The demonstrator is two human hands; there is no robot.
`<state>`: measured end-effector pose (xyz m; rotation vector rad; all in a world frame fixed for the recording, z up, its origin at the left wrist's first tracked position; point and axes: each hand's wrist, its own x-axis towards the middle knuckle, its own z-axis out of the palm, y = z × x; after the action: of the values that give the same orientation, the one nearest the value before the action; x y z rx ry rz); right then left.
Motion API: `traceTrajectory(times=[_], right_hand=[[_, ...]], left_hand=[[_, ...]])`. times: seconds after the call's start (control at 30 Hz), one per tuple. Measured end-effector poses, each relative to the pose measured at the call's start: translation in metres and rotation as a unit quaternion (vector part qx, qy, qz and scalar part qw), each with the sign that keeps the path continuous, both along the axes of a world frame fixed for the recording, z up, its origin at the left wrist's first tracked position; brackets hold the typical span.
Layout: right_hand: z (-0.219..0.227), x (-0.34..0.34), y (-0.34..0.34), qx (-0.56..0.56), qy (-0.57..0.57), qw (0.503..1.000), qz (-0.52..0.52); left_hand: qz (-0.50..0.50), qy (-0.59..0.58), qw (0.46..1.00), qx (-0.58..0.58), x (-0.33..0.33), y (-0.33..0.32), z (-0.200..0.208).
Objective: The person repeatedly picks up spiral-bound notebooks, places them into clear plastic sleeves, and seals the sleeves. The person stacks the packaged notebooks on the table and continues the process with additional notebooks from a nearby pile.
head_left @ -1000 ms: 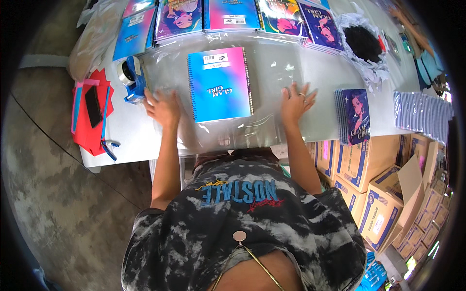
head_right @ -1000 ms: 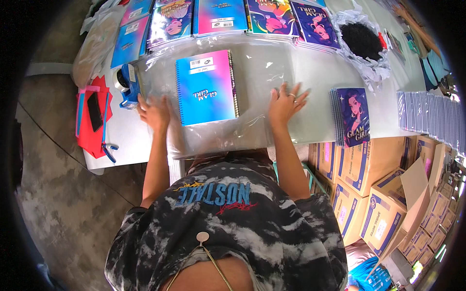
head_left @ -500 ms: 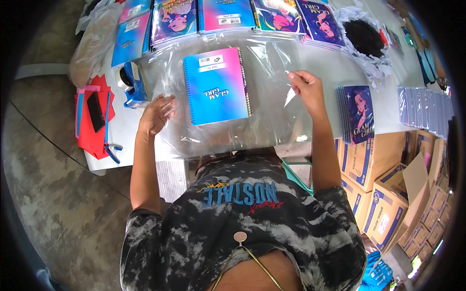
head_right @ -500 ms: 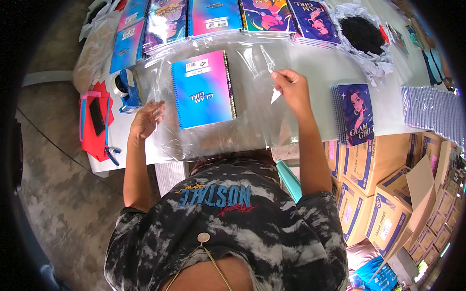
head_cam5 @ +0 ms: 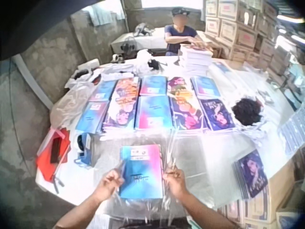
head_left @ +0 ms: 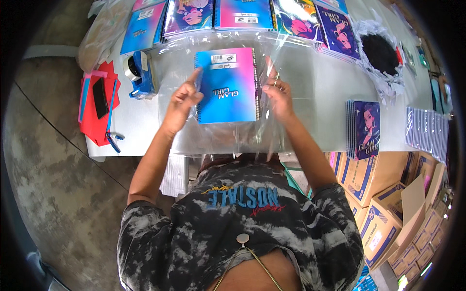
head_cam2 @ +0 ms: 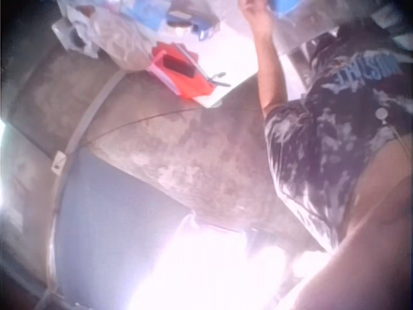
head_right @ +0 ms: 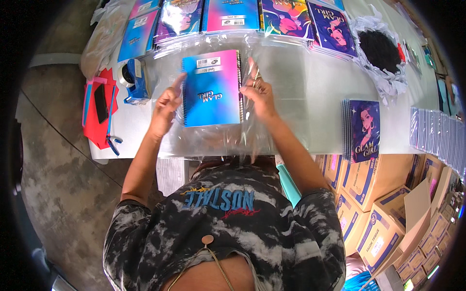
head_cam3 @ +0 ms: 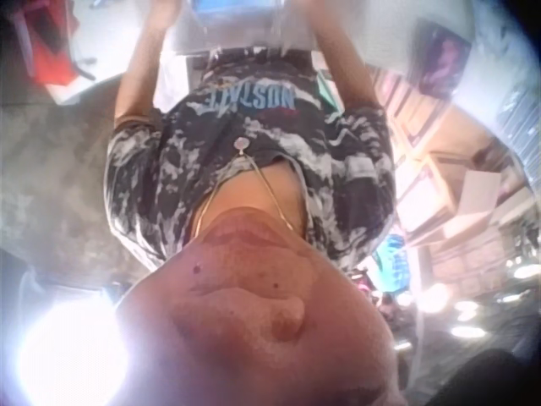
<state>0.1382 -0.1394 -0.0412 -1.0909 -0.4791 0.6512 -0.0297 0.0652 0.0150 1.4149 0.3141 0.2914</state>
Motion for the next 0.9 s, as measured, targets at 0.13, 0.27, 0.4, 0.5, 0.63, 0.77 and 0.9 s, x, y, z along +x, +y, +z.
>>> traceTrajectory(times=[0.13,0.27,0.4,0.5,0.63,0.77,0.9], right_hand=[[0.008,-0.030,0.018,-0.070,0.089,0.994,0.006],[0.010,-0.050,0.022,-0.064,-0.031,0.997,-0.004],[0.018,-0.045,0.036,-0.084,-0.202,0.975,-0.038],[0.018,-0.048,0.043,-0.173,-0.339,0.924,-0.036],[0.021,-0.043,0.052,-0.258,-0.467,0.845,0.034],[0.018,-0.015,0.059,-0.277,-0.488,0.808,0.179],[0.020,-0.002,0.057,-0.294,-0.401,0.826,0.267]], left_hand=[[0.042,0.006,0.990,0.133,0.016,-0.039,-0.010],[-0.043,0.110,0.854,0.507,0.031,-0.068,-0.023],[-0.109,0.119,0.889,0.428,0.034,-0.058,-0.013],[-0.152,0.101,0.946,0.267,0.033,-0.044,-0.011],[-0.102,-0.022,0.991,-0.087,0.031,-0.041,-0.017],[-0.136,0.033,0.979,-0.150,0.035,-0.014,-0.010],[-0.059,0.214,0.723,0.654,0.023,-0.010,-0.013]])
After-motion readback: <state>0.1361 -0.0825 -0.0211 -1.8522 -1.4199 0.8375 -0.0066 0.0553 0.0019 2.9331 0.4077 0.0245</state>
